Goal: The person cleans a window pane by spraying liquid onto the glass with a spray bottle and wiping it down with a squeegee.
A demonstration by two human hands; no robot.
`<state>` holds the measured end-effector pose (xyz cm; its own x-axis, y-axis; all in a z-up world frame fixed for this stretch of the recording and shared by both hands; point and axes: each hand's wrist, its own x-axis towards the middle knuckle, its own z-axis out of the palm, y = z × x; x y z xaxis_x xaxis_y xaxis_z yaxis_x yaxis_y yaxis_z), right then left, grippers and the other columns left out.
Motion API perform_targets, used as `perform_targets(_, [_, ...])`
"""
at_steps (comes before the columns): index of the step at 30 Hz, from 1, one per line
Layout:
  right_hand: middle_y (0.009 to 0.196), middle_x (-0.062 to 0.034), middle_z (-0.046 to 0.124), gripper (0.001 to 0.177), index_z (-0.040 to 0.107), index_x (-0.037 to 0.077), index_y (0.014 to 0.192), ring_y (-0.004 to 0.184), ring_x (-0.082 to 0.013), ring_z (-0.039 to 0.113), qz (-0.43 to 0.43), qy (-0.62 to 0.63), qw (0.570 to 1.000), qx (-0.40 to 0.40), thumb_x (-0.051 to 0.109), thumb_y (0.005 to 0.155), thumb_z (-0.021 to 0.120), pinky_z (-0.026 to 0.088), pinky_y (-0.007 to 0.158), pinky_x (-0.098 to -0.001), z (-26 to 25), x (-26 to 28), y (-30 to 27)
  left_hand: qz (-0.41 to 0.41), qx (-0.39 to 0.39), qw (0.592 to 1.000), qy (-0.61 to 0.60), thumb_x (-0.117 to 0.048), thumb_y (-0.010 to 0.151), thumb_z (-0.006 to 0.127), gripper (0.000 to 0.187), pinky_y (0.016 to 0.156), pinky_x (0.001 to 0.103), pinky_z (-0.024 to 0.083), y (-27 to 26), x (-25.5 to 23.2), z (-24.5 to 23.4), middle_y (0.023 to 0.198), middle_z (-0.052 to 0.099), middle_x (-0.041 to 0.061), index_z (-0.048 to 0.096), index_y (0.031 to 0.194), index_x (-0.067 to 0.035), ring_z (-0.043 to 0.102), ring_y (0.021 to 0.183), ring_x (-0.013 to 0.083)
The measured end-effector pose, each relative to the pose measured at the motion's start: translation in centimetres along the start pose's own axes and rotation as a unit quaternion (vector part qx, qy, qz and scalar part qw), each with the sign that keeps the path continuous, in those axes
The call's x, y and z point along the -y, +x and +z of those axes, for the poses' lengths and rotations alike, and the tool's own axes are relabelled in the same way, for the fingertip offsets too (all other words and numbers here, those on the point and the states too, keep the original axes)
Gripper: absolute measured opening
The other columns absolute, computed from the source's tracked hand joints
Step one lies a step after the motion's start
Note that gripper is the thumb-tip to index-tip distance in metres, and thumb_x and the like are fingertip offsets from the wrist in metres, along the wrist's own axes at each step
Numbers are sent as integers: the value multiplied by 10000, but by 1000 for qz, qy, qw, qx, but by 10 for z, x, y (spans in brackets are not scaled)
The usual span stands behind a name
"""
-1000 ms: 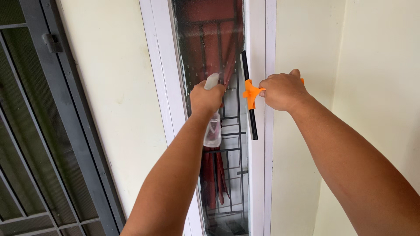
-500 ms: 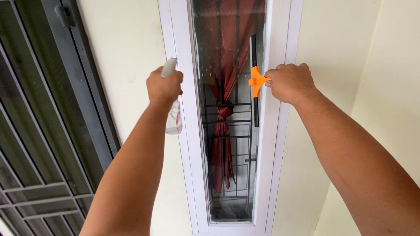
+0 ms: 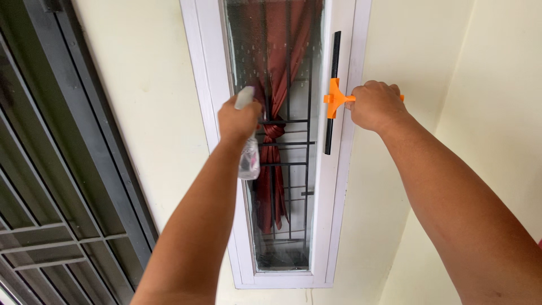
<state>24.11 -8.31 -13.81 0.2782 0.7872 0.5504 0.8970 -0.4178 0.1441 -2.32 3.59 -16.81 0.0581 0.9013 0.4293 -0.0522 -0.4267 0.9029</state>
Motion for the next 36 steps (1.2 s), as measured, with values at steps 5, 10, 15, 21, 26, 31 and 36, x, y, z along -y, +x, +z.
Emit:
perform_targets(5, [991,-121,656,276,764,116,1087,1023,-321,632,-4,3,1000,16,328,1020,601,426,1006,-533,-4,2,-8,35,31,996,82,-205,755,617,356,574,348,541,-20,-2,38,721,718,144,742,1002,20,683,571,195])
perform_targets(10, [990,-116,676,294,766,119,1104,1020,-313,647,-12,19,998,56,337,1044,579,416,1049,-526,-5,3,-14,43,27,998,48,-190,740,609,325,563,360,557,-25,8,37,720,712,157,718,938,44,697,563,221])
perform_targets(15, [1008,-95,685,319,745,126,1155,1032,-289,647,-24,14,997,66,359,1047,556,422,1035,-519,8,8,-16,1,-23,993,115,-197,753,629,403,562,337,566,-15,32,-2,772,727,113,691,1120,-42,696,598,175])
perform_targets(21, [1038,-95,686,332,729,135,1197,1052,-288,637,-29,25,997,72,372,1033,562,419,1025,-519,17,31,-12,-1,-6,999,37,-162,736,622,302,558,336,578,-20,40,-57,815,722,124,721,942,35,678,603,185])
perform_targets(26, [1038,-96,708,333,728,142,1211,1061,-285,650,-21,17,996,88,372,1046,552,420,1035,-524,19,46,-13,-33,-15,989,141,-194,799,585,289,574,351,556,-24,53,-63,714,697,132,726,896,38,702,573,208])
perform_targets(31, [1040,-107,709,317,737,137,1194,1059,-299,649,-10,24,995,91,357,1030,579,410,1051,-522,24,40,-19,-2,14,999,33,-182,712,625,286,559,373,602,-27,83,-33,738,709,81,725,933,-31,707,618,213])
perform_targets(36, [1062,-95,700,322,730,136,1193,1082,-301,634,-7,13,996,93,359,1020,576,413,1027,-536,37,28,-33,21,52,981,183,-238,774,657,290,717,407,544,-45,106,12,821,742,177,763,957,-40,699,760,306])
